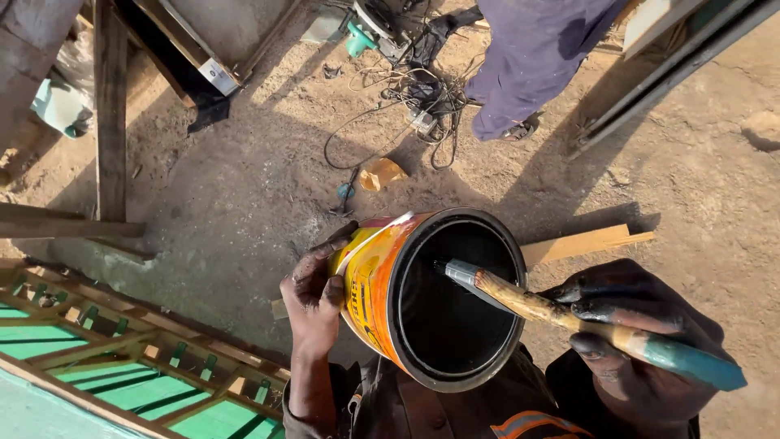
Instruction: Stirring wood stain in a metal can and applying it to a wooden board using a paintbrush.
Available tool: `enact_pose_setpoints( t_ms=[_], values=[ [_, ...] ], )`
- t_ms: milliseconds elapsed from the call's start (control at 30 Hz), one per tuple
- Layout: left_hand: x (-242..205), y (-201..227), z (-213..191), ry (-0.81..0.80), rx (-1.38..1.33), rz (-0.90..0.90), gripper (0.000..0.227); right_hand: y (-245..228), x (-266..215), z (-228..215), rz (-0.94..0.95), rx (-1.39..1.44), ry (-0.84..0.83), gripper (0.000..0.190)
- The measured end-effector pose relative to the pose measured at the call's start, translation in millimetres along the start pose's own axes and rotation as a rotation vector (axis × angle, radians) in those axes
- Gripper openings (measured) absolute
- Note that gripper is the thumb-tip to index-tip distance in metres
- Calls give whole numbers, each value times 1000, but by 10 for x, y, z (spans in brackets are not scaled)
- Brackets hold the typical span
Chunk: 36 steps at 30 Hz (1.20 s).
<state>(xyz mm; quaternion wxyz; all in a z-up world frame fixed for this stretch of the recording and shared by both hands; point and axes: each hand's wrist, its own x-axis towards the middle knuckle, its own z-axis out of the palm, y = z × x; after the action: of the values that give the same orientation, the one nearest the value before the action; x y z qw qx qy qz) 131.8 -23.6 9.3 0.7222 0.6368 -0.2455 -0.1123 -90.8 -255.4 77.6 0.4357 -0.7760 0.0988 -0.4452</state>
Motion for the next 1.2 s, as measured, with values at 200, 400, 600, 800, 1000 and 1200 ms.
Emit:
enact_pose_setpoints(
  t_ms=[200, 400, 600, 800, 1000, 1200],
  values=[
    [-79, -30, -176, -64, -97, -42, 51, -283, 165, 272, -30, -105, -60, 26],
    [-180, -48, -301, -18, -94, -84, 44, -415, 245, 439, 72, -115, -65, 35],
    [-256, -151, -460, 13, -101, -93, 41, -419, 265, 546, 37, -156, -91, 29],
    [-304, -158, -475, 59, -126, -54, 41, -361, 242, 557, -37, -69, -139, 20],
    [-300, -164, -437, 84, -151, -32, 34, -323, 270, 568, -131, -47, -141, 16],
    [-288, -167, -387, 115, -148, 16, 29, -335, 292, 534, -92, -52, -140, 20]
  ],
)
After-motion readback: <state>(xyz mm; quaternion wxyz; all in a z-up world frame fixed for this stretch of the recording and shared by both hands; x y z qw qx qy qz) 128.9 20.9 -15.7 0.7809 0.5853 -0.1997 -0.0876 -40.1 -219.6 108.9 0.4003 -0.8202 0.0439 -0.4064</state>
